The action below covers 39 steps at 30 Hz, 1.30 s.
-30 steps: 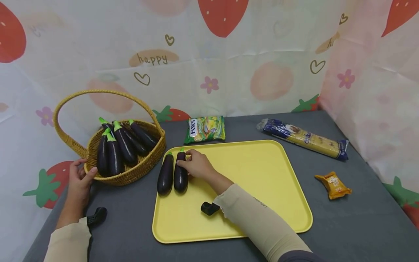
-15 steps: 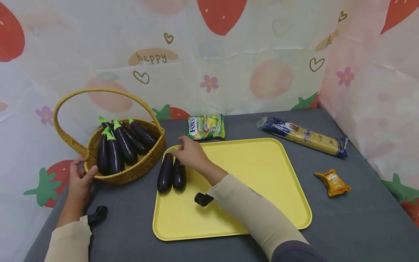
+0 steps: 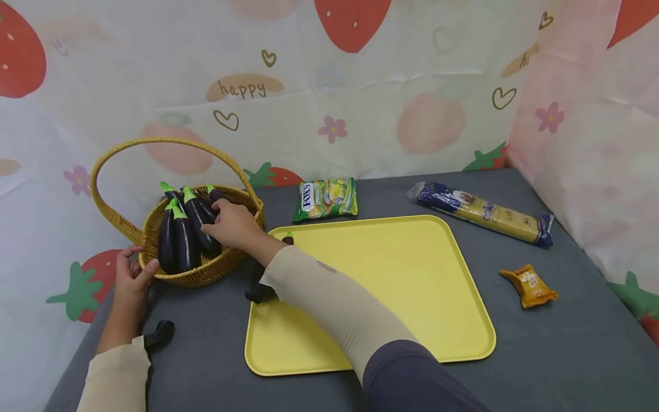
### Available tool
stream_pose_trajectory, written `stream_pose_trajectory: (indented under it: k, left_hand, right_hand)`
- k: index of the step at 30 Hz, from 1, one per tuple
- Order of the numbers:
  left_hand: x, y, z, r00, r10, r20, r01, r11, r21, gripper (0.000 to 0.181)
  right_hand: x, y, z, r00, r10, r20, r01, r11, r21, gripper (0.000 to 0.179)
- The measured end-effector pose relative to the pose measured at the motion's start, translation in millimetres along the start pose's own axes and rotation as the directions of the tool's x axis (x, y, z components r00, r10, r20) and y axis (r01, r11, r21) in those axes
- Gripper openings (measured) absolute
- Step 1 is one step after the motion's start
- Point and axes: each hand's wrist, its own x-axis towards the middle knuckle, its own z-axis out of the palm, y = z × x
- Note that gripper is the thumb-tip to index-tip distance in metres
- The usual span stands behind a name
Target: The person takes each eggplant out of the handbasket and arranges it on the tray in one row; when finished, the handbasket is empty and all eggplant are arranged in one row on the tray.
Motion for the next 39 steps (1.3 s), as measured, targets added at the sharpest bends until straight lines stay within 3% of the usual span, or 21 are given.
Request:
stream_pose_trajectory:
  k: [7, 16, 21, 26, 31, 39]
  left_hand:
    - [-1.2, -1.0, -0.8, 1.000, 0.011, 0.016, -0.011, 1.000, -0.015, 0.039]
    - [-4.9, 1.2, -4.7, 1.000, 0.000, 0.002, 0.000, 1.000, 0.006, 0.039]
    - [-2.8, 1.8, -3.6, 1.000, -0.004, 0.021, 0.004, 0.999, 0.037, 0.040]
    - [0.3, 1.5, -3.1, 0.999, -0.032, 0.005, 0.032, 0.998, 0.048, 0.040]
    - [1.6, 1.2, -2.6, 0.998, -0.055, -0.003, 0.055, 0.997, 0.055, 0.041]
    - [-0.1, -0.2, -1.5, 1.000, 0.007, 0.012, -0.007, 1.000, -0.006, 0.039]
  right_hand:
    - [25.8, -10.1, 24.5, 0.999, 0.036, -0.001, -0.036, 0.989, -0.142, 0.056]
    - [43.2, -19.3, 55.4, 0.988, 0.134, -0.076, -0.153, 0.914, -0.376, 0.060]
    - [47.2, -19.2, 58.1, 0.991, 0.095, -0.091, -0.126, 0.886, -0.447, 0.055]
    - [46.2, -20.2, 52.0, 0.994, 0.080, -0.074, -0.104, 0.907, -0.408, 0.050]
    - [42.5, -22.5, 42.8, 0.989, 0.127, -0.079, -0.146, 0.930, -0.337, 0.061]
    - [33.5, -22.2, 22.8, 0.985, 0.164, -0.063, -0.171, 0.973, -0.156, 0.065]
